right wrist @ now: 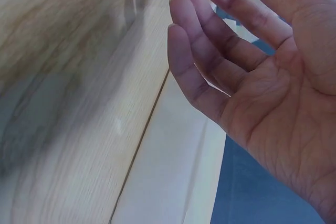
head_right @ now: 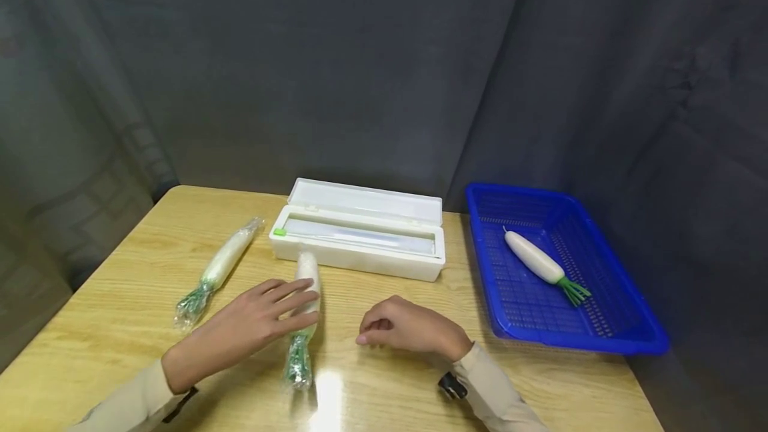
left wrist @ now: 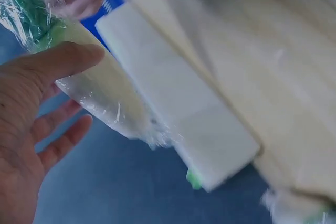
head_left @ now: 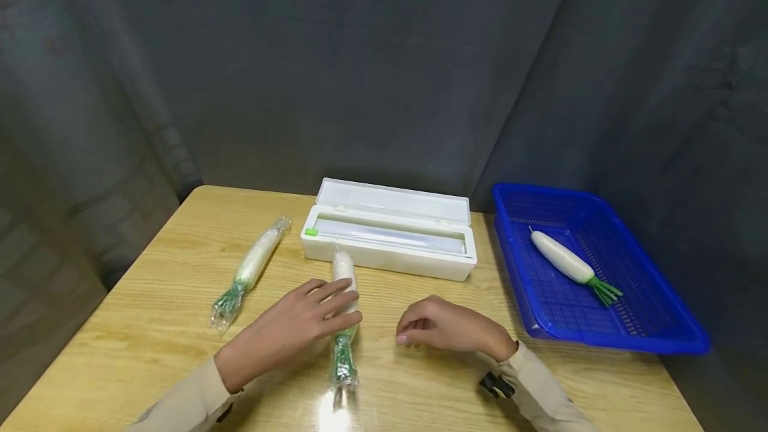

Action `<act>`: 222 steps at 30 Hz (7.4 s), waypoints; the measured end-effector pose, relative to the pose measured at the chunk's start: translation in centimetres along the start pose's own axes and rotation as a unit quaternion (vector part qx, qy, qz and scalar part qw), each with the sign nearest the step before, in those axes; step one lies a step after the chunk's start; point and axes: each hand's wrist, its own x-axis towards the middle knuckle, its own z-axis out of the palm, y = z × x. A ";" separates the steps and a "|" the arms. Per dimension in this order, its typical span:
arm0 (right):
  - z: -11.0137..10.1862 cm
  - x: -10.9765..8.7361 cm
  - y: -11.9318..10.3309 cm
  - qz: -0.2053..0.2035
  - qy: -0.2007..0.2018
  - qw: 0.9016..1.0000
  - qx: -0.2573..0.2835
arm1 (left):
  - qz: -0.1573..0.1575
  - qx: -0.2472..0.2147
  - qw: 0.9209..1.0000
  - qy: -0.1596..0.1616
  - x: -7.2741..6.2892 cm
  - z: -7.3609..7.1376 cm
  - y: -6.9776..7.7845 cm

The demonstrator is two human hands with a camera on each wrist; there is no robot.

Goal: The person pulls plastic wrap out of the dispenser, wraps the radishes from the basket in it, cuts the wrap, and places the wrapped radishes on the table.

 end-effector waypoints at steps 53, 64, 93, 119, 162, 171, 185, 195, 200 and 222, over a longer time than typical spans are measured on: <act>-1.0 -1.3 0.2 0.082 0.138 0.973 -0.166 | -0.132 -0.105 0.985 -0.045 -7.2 4.5 -8.7; -2.0 -1.0 0.6 0.102 0.235 0.941 -0.221 | -0.136 -0.093 0.986 -0.018 -6.4 4.4 -8.4; -3.8 -0.3 2.3 0.086 0.393 0.881 -0.248 | -0.148 -0.147 0.974 0.093 -0.3 3.5 -8.7; -4.8 0.2 4.2 0.128 0.418 0.873 -0.216 | -0.309 -0.273 0.910 0.042 3.8 6.5 -10.2; -5.8 1.2 5.1 0.174 0.373 0.897 -0.159 | -0.346 -0.299 0.887 0.070 5.0 7.5 -10.7; -6.1 1.5 4.9 0.170 0.380 0.897 -0.146 | -0.343 -0.255 0.897 0.111 4.8 7.6 -10.3; -7.0 1.4 5.5 0.145 0.373 0.890 -0.220 | -0.319 -0.273 0.896 0.142 4.9 7.4 -10.2; -6.2 1.0 6.1 0.153 0.421 0.855 -0.263 | -0.310 -0.272 0.899 0.148 4.9 7.4 -10.2; -5.8 0.9 5.4 0.153 0.462 0.843 -0.231 | -0.301 -0.269 0.901 0.162 5.0 7.1 -10.4; -5.8 0.6 3.2 0.102 0.554 0.805 -0.188 | -0.262 -0.257 0.908 0.201 4.9 4.8 -11.2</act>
